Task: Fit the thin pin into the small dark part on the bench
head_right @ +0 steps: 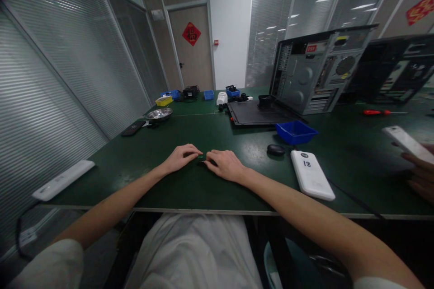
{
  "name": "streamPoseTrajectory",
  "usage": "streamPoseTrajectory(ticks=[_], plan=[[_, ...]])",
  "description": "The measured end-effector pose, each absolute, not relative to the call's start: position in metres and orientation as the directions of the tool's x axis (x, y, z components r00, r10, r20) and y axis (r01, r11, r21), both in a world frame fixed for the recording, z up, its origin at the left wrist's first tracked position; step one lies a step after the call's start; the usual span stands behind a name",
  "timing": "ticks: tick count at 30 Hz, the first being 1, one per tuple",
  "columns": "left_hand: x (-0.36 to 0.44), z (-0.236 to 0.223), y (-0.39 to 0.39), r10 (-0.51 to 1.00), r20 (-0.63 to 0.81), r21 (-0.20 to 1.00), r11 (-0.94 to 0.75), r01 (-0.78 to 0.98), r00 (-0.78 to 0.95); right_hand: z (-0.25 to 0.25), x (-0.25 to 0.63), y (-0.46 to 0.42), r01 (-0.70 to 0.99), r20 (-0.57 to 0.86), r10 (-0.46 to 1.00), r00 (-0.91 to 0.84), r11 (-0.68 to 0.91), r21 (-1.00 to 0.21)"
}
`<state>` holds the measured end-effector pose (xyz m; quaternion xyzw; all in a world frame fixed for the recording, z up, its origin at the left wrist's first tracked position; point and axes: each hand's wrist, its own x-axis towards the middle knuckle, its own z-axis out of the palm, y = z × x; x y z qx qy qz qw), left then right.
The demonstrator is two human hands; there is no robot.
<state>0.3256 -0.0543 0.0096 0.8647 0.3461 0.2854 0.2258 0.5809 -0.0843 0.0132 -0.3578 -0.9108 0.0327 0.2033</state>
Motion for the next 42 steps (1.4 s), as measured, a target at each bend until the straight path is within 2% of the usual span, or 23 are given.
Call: streamPoseTrajectory(ticks=[5, 10, 17, 20, 23, 26, 29, 33, 42], plan=[[0.327, 0.016, -0.067, 0.644, 0.335, 0.520, -0.735, 0.435, 0.688, 0.015, 0.582, -0.085, 0.622, 0.354, 0.654, -0.669, 0.753, -0.217], [0.328, 0.012, -0.063, 0.694, 0.365, 0.469, -0.713, 0.522, 0.620, 0.016, 0.581, -0.086, 0.620, 0.365, 0.653, -0.664, 0.753, -0.220], [0.306, 0.015, -0.052, 0.754, 0.253, 0.476, -0.643, 0.600, 0.607, 0.019, 0.582, -0.087, 0.619, 0.349, 0.656, -0.669, 0.752, -0.226], [0.255, 0.018, -0.030, 0.869, 0.210, 0.492, -0.490, 0.719, 0.449, 0.021, 0.583, -0.088, 0.622, 0.337, 0.660, -0.671, 0.749, -0.229], [0.177, 0.021, -0.007, 0.973, 0.188, 0.472, -0.206, 0.857, 0.130, 0.022, 0.583, -0.089, 0.622, 0.327, 0.665, -0.671, 0.746, -0.239], [0.096, 0.021, 0.001, 0.951, 0.238, 0.382, 0.093, 0.919, -0.195, 0.021, 0.582, -0.088, 0.617, 0.333, 0.662, -0.671, 0.748, -0.243], [0.038, 0.018, -0.006, 0.877, 0.319, 0.305, 0.265, 0.915, -0.360, 0.019, 0.582, -0.087, 0.609, 0.335, 0.655, -0.678, 0.755, -0.243], [0.013, 0.013, -0.014, 0.823, 0.354, 0.282, 0.358, 0.890, -0.444, 0.017, 0.582, -0.086, 0.605, 0.335, 0.650, -0.682, 0.759, -0.241], [0.011, 0.009, -0.010, 0.814, 0.375, 0.263, 0.366, 0.892, -0.444, 0.020, 0.582, -0.088, 0.611, 0.329, 0.655, -0.680, 0.755, -0.239]])
